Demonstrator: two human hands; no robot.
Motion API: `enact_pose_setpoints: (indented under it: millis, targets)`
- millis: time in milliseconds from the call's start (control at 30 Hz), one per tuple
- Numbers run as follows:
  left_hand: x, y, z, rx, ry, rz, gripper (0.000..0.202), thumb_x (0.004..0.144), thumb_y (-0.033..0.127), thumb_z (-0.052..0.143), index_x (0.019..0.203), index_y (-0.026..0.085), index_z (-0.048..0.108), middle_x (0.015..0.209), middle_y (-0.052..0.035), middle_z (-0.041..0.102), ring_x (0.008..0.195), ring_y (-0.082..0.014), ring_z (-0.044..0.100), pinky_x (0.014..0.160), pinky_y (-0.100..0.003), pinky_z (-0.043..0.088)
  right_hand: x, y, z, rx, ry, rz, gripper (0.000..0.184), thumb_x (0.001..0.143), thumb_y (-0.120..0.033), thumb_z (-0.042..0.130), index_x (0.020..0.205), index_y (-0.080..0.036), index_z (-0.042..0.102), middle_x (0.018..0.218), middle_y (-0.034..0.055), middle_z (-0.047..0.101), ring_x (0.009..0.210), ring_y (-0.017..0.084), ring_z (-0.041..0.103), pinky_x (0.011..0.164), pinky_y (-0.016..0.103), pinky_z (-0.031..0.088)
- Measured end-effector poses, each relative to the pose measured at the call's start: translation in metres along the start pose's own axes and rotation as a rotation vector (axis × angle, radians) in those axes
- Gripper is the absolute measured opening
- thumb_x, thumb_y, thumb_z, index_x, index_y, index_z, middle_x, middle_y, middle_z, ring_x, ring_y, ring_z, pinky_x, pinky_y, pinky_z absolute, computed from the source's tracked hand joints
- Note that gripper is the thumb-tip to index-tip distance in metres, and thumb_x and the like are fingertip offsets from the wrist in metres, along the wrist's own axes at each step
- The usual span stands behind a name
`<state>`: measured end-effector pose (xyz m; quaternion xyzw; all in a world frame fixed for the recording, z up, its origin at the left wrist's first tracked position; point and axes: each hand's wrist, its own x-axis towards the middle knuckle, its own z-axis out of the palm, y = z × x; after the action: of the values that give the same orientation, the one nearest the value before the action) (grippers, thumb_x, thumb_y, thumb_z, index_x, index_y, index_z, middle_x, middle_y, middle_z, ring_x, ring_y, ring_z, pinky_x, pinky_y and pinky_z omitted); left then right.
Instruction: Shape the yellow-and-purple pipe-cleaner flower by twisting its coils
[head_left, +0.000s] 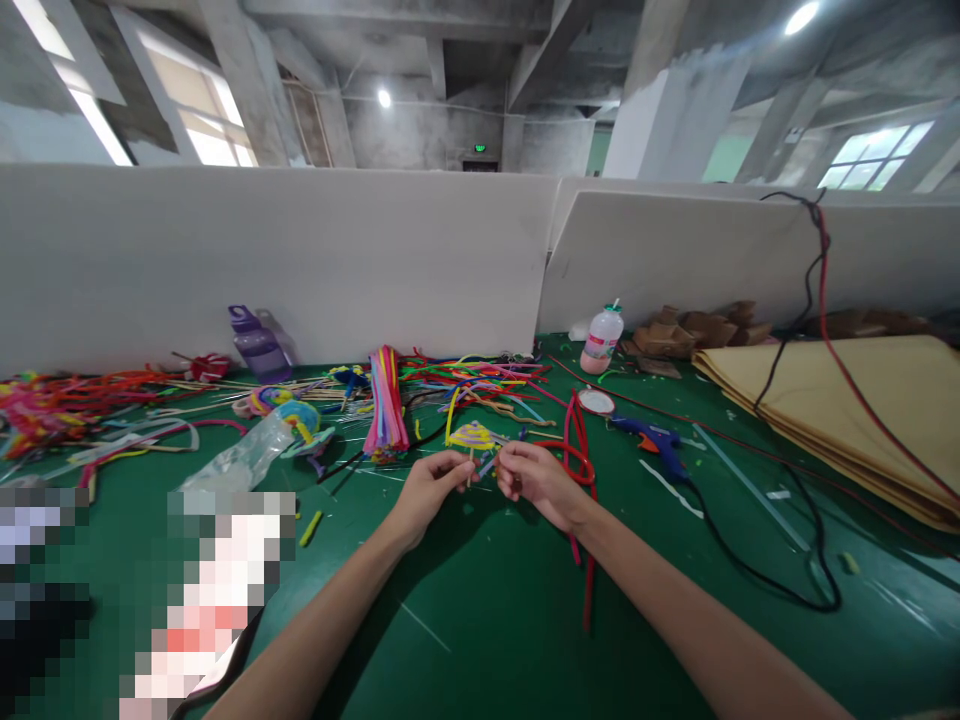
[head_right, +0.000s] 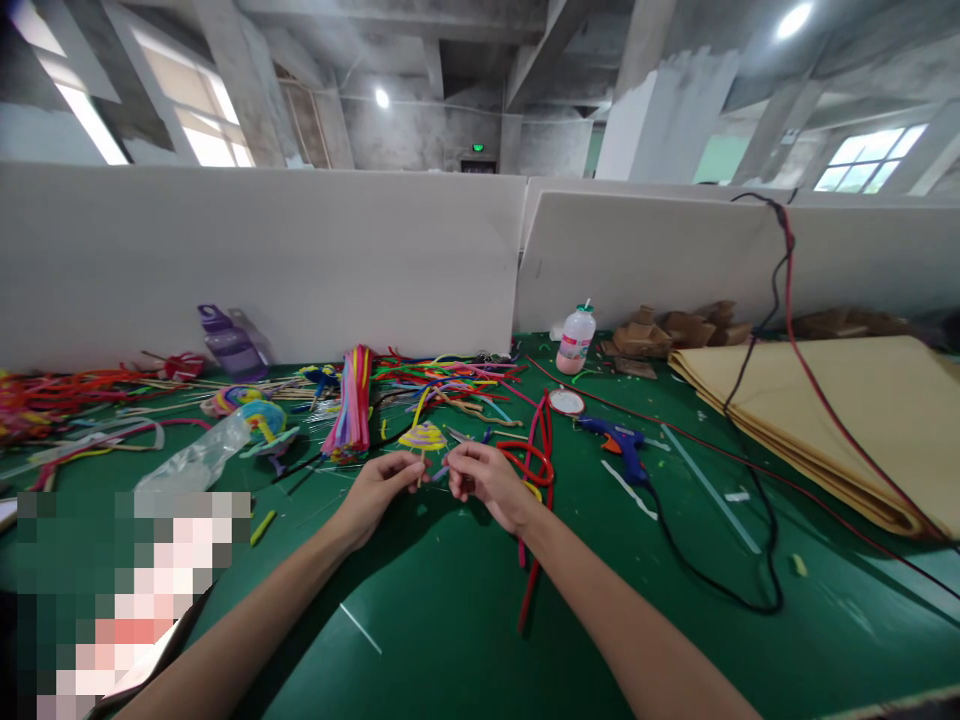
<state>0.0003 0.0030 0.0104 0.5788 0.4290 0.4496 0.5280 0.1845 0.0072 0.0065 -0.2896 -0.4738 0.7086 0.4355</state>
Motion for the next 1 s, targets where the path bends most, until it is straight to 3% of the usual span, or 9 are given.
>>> enact_pose_setpoints:
  millis: [67, 233, 467, 667, 833, 1000]
  targets:
    - [-0.0001, -0.0001, -0.0002, 0.002, 0.018, 0.004, 0.023, 0.071, 0.037, 0.065, 0.071, 0.014, 0.065, 0.066, -0.0013, 0.061, 0.059, -0.0113, 0.048, 0.058, -0.022, 0.037, 0.0, 0.0001, -0.0001, 0.002, 0.0, 0.0, 0.02, 0.076, -0.035, 0.062, 0.076, -0.016, 0.055, 0.06, -0.0018, 0.05, 0.054, 0.009, 0.048, 0.05, 0.022, 0.031]
    - [-0.0001, -0.0016, -0.0003, -0.058, -0.003, -0.009, 0.029, 0.074, 0.04, 0.06, 0.085, 0.014, 0.066, 0.071, -0.0024, 0.062, 0.059, -0.0108, 0.048, 0.056, -0.022, 0.037, 0.0, 0.0003, 0.0005, -0.01, -0.001, 0.003, 0.021, 0.076, -0.036, 0.062, 0.078, -0.015, 0.057, 0.059, -0.0018, 0.05, 0.054, 0.009, 0.047, 0.049, 0.022, 0.03]
    - [0.0023, -0.0042, -0.0014, -0.062, 0.1, 0.006, 0.021, 0.067, 0.033, 0.069, 0.073, 0.015, 0.061, 0.067, 0.0013, 0.057, 0.058, -0.0093, 0.047, 0.057, -0.021, 0.038, -0.0003, -0.0007, 0.0014, -0.006, 0.009, 0.004, 0.022, 0.076, -0.036, 0.063, 0.077, -0.015, 0.057, 0.06, -0.0021, 0.05, 0.054, 0.009, 0.047, 0.049, 0.022, 0.03]
    - [0.0011, -0.0036, -0.0018, -0.05, 0.044, -0.005, 0.028, 0.074, 0.039, 0.06, 0.085, 0.014, 0.067, 0.076, -0.0044, 0.064, 0.058, -0.0101, 0.048, 0.057, -0.022, 0.038, -0.0003, -0.0004, 0.001, -0.007, 0.009, 0.005, 0.023, 0.075, -0.037, 0.063, 0.078, -0.015, 0.057, 0.058, -0.0021, 0.05, 0.053, 0.009, 0.047, 0.049, 0.022, 0.03]
    - [0.0011, -0.0031, -0.0013, -0.028, 0.092, -0.011, 0.024, 0.066, 0.036, 0.069, 0.075, 0.014, 0.066, 0.069, -0.0014, 0.061, 0.058, -0.0106, 0.048, 0.057, -0.022, 0.038, -0.0006, -0.0006, 0.0007, 0.001, 0.006, 0.004, 0.021, 0.075, -0.035, 0.063, 0.076, -0.016, 0.056, 0.06, -0.002, 0.05, 0.054, 0.009, 0.048, 0.049, 0.022, 0.031]
    - [0.0011, -0.003, -0.0022, -0.029, 0.063, -0.019, 0.028, 0.072, 0.04, 0.064, 0.081, 0.014, 0.068, 0.072, -0.0037, 0.063, 0.057, -0.0111, 0.046, 0.055, -0.022, 0.037, -0.0005, -0.0006, 0.0011, -0.009, -0.002, 0.003, 0.019, 0.077, -0.034, 0.061, 0.078, -0.015, 0.056, 0.06, -0.0019, 0.05, 0.054, 0.009, 0.048, 0.049, 0.022, 0.031]
